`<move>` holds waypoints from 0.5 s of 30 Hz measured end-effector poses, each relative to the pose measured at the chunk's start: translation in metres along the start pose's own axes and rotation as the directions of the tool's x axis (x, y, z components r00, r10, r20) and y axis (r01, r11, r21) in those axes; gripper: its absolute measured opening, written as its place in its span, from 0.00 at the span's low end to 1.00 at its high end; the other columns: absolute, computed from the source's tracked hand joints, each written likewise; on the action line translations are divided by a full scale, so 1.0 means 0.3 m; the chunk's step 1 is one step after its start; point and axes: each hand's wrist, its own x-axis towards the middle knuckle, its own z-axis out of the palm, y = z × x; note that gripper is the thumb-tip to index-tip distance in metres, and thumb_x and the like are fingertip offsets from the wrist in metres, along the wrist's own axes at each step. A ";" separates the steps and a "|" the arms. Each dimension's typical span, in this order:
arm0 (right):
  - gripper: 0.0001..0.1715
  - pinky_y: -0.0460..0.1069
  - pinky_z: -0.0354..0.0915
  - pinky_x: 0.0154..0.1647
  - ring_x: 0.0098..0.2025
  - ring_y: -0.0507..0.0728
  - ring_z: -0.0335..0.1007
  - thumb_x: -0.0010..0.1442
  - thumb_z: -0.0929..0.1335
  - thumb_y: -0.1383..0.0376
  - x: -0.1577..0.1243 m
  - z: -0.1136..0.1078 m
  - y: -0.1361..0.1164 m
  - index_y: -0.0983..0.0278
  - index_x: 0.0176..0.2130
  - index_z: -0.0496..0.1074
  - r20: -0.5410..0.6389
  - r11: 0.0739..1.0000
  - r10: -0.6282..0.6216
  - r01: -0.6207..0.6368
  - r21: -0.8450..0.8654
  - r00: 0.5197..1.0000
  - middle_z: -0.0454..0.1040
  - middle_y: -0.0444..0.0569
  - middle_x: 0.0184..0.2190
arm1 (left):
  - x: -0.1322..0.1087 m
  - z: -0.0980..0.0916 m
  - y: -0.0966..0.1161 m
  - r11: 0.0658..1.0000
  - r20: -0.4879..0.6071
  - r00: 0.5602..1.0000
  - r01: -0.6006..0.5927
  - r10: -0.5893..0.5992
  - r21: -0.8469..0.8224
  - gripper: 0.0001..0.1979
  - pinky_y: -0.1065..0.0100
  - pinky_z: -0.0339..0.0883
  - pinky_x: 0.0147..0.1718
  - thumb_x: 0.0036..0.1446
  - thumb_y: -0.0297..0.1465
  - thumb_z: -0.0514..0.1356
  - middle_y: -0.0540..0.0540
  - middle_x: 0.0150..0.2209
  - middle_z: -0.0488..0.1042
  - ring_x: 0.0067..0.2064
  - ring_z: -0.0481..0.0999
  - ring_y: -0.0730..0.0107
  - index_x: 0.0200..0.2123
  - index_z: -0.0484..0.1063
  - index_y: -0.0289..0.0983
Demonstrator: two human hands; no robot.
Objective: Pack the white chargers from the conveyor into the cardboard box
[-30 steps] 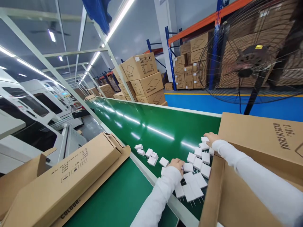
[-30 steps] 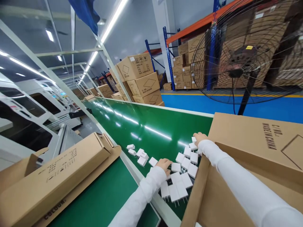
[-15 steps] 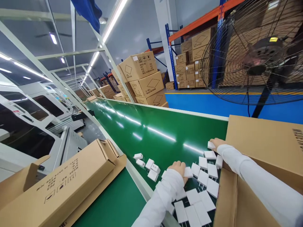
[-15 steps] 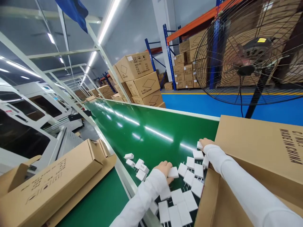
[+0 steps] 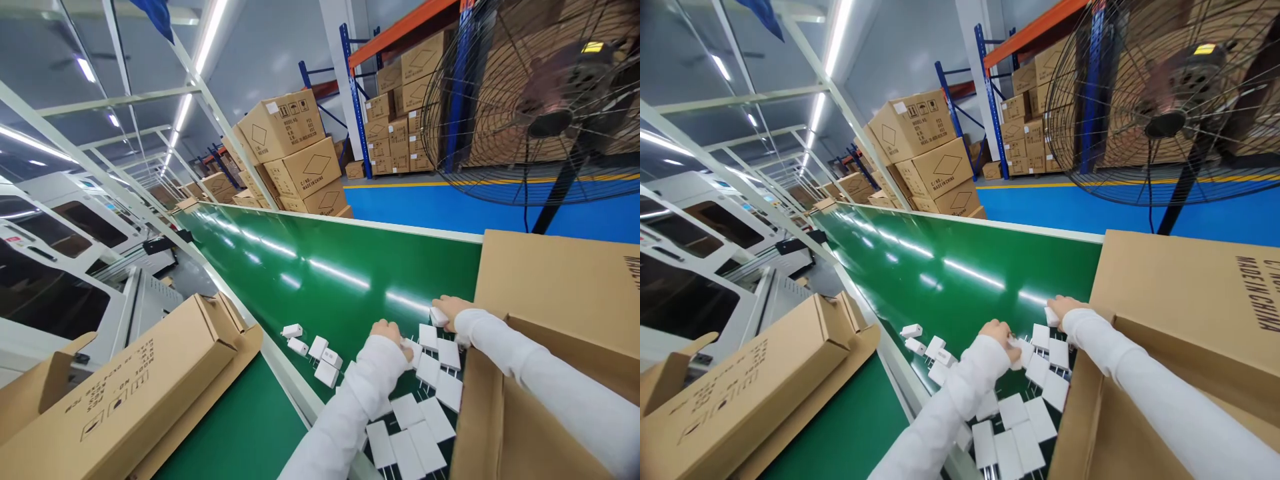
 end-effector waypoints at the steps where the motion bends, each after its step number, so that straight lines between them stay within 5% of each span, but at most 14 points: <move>1: 0.23 0.54 0.61 0.35 0.42 0.65 0.67 0.37 0.70 0.75 -0.005 -0.006 0.000 0.61 0.36 0.68 -0.011 1.000 -0.002 0.002 0.008 1.000 0.68 0.51 0.37 | 0.007 0.009 0.022 1.000 0.037 0.999 -0.011 0.010 0.025 0.18 0.64 0.61 0.43 0.43 0.33 0.59 0.36 0.41 0.67 0.44 0.66 0.56 0.38 0.67 0.30; 8: 0.21 0.50 0.61 0.40 0.43 0.59 0.66 0.51 0.64 0.65 -0.118 -0.077 0.006 0.58 0.46 0.62 -0.185 0.976 -0.093 0.126 0.176 0.978 0.67 0.50 0.42 | 0.096 0.074 0.114 0.996 0.084 0.993 0.079 -0.082 0.047 0.25 0.61 0.63 0.41 0.45 0.34 0.60 0.33 0.44 0.68 0.47 0.67 0.52 0.46 0.62 0.29; 15: 0.19 0.53 0.63 0.43 0.45 0.63 0.66 0.48 0.66 0.56 -0.382 -0.106 -0.041 0.54 0.42 0.65 -0.446 0.723 -0.136 0.396 0.566 0.885 0.70 0.49 0.43 | 0.082 0.051 0.057 0.985 0.027 0.986 0.161 -0.163 0.066 0.23 0.60 0.64 0.38 0.41 0.26 0.62 0.34 0.41 0.71 0.44 0.70 0.51 0.44 0.63 0.29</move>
